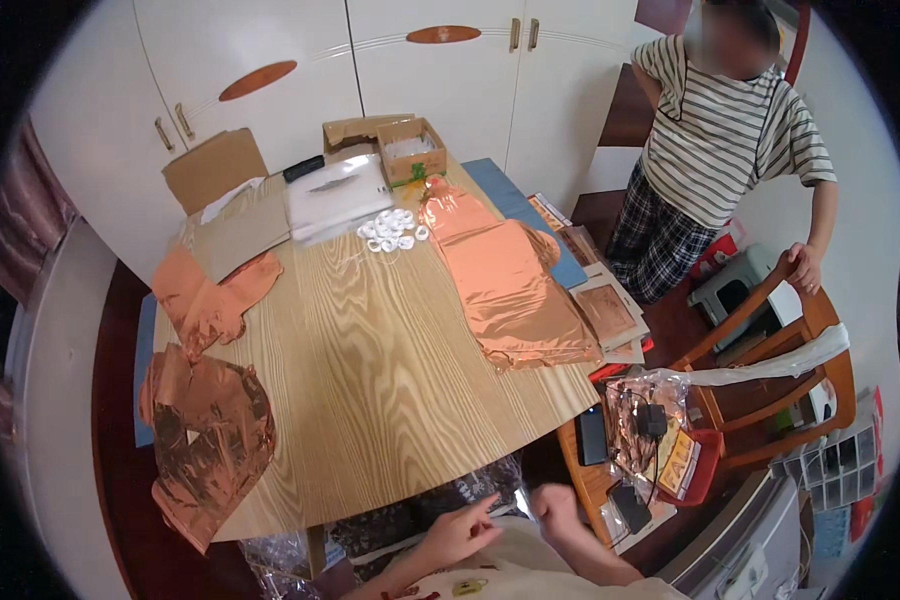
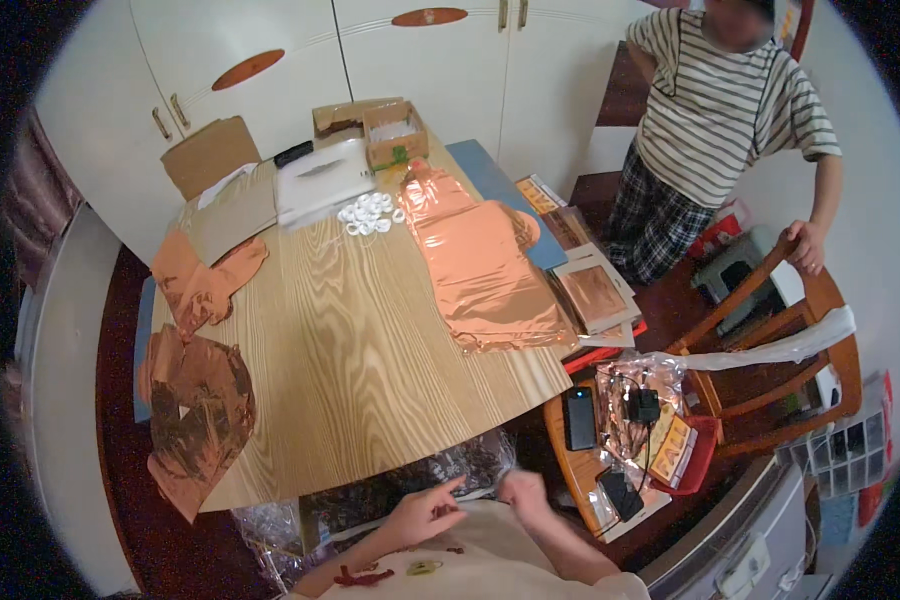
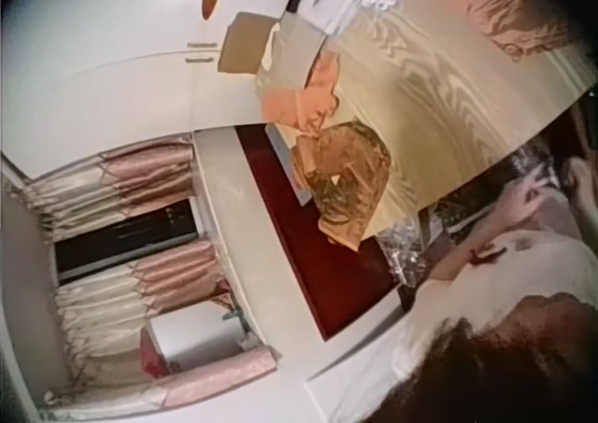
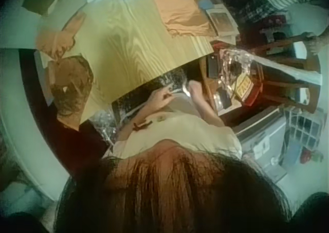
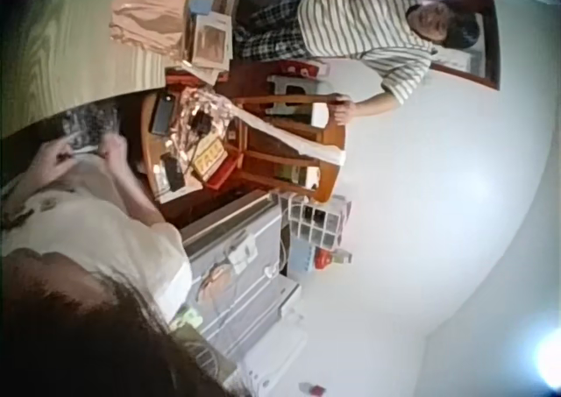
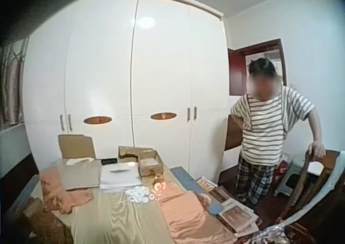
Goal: Folding deflated foil balloons and placing them into plastic sleeves with cardboard inserts.
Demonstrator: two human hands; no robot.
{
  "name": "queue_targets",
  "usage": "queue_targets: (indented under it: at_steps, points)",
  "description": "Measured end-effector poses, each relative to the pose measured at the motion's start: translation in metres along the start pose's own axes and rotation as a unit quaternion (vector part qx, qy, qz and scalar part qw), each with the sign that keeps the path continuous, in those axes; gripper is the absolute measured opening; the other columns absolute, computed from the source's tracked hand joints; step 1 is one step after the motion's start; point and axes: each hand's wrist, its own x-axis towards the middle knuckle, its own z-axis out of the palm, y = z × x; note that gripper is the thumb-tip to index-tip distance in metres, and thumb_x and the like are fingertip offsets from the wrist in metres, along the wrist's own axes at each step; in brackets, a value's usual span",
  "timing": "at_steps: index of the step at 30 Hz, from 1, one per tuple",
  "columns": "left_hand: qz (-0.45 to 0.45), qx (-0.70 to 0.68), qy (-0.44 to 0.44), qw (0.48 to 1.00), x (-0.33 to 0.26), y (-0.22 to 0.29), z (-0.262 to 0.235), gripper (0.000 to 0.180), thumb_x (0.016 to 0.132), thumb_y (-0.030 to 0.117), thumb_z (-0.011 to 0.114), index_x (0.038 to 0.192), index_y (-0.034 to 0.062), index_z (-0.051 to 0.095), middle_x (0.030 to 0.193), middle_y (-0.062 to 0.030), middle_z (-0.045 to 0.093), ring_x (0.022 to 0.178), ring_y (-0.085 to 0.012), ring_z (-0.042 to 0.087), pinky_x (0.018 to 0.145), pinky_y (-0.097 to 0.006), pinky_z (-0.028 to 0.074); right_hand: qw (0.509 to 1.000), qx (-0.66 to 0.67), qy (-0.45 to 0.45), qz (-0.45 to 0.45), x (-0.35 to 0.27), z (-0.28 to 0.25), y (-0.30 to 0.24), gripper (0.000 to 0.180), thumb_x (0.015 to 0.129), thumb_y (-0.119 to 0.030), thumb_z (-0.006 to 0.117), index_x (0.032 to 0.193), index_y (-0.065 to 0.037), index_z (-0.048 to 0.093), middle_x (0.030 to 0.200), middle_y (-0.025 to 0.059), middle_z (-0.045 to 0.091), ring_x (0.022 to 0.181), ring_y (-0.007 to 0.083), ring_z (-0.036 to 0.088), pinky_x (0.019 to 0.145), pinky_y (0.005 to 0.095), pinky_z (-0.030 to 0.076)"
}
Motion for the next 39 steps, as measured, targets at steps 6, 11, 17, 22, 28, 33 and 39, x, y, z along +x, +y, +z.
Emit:
queue_targets:
  at_steps: [6, 11, 17, 22, 28, 33, 39]
  points:
    - [-0.073, -0.021, 0.033, 0.997, -0.029, -0.027, -0.014, 0.028, 0.088, 0.019, 0.067, 0.109, 0.0014, 0.067, 0.085, -0.0105, 0.07, 0.073, -0.0172, 0.066, 0.067, -0.029, 0.053, 0.964, 0.164, -0.183, -0.1, -0.001, 0.102, -0.046, 0.047, 0.096, -0.032, 0.049, 0.06, -0.001, 0.045, 0.058, 0.0097, 0.046, 0.056, 0.0219, 0.044, 0.057, 0.0356, 0.035]
    - [-0.15, -0.261, 0.123, 0.946, -0.101, -0.064, -0.074, 0.018, 0.091, 0.011, 0.063, 0.102, -0.0023, 0.069, 0.085, -0.0051, 0.07, 0.075, -0.0124, 0.064, 0.07, -0.027, 0.053, 0.904, 0.04, -0.346, -0.247, 0.031, 0.154, -0.076, 0.015, 0.089, -0.013, 0.061, 0.087, 0.002, 0.058, 0.087, 0.013, 0.056, 0.081, 0.0241, 0.055, 0.071, 0.0335, 0.044]
    - [-0.209, -0.24, 0.512, 0.798, -0.225, -0.246, -0.133, 0.012, 0.086, 0.002, 0.058, 0.092, -0.001, 0.068, 0.079, -0.0067, 0.068, 0.071, -0.0149, 0.064, 0.065, -0.027, 0.052, 0.811, -0.24, -0.428, -0.319, 0.066, 0.231, -0.128, 0.034, 0.081, -0.006, 0.065, 0.114, -0.002, 0.059, 0.11, 0.0149, 0.06, 0.103, 0.0333, 0.057, 0.09, 0.0401, 0.046]
    - [-0.374, -0.244, 0.646, 0.619, -0.305, -0.379, -0.145, 0.022, 0.087, 0.014, 0.062, 0.105, 0.0015, 0.066, 0.092, -0.0102, 0.067, 0.08, -0.0197, 0.065, 0.063, -0.031, 0.052, 0.705, -0.328, -0.458, -0.432, 0.131, 0.323, -0.112, 0.044, 0.087, -0.014, 0.061, 0.128, -0.001, 0.053, 0.129, 0.0186, 0.054, 0.121, 0.035, 0.052, 0.101, 0.0424, 0.042]
    - [-0.379, -0.302, 0.578, 0.656, -0.304, -0.38, -0.164, 0.048, 0.085, 0.033, 0.065, 0.119, 0.0002, 0.059, 0.109, -0.0099, 0.063, 0.093, -0.0245, 0.061, 0.077, -0.038, 0.052, 0.609, -0.514, -0.389, -0.462, 0.182, 0.379, -0.078, 0.049, 0.096, -0.034, 0.05, 0.135, -0.006, 0.049, 0.142, 0.0118, 0.047, 0.136, 0.0284, 0.037, 0.114, 0.046, 0.025]
    - [-0.291, -0.095, 0.58, 0.755, -0.381, -0.417, -0.15, 0.043, 0.087, 0.032, 0.063, 0.118, 0.0015, 0.059, 0.11, -0.0068, 0.063, 0.094, -0.0209, 0.06, 0.079, -0.035, 0.05, 0.592, -0.546, -0.374, -0.46, 0.188, 0.361, -0.069, 0.052, 0.097, -0.042, 0.045, 0.137, -0.009, 0.049, 0.144, 0.0082, 0.046, 0.14, 0.0267, 0.032, 0.115, 0.0528, 0.017]
    - [-0.301, -0.413, 0.622, 0.594, -0.389, -0.386, -0.196, 0.032, 0.093, 0.023, 0.056, 0.118, 0.0022, 0.058, 0.108, -0.0077, 0.064, 0.094, -0.0172, 0.059, 0.08, -0.032, 0.049, 0.626, -0.572, -0.371, -0.378, 0.223, 0.277, -0.095, 0.051, 0.097, -0.043, 0.043, 0.136, -0.012, 0.051, 0.141, 0.0054, 0.05, 0.139, 0.0262, 0.034, 0.114, 0.0556, 0.019]
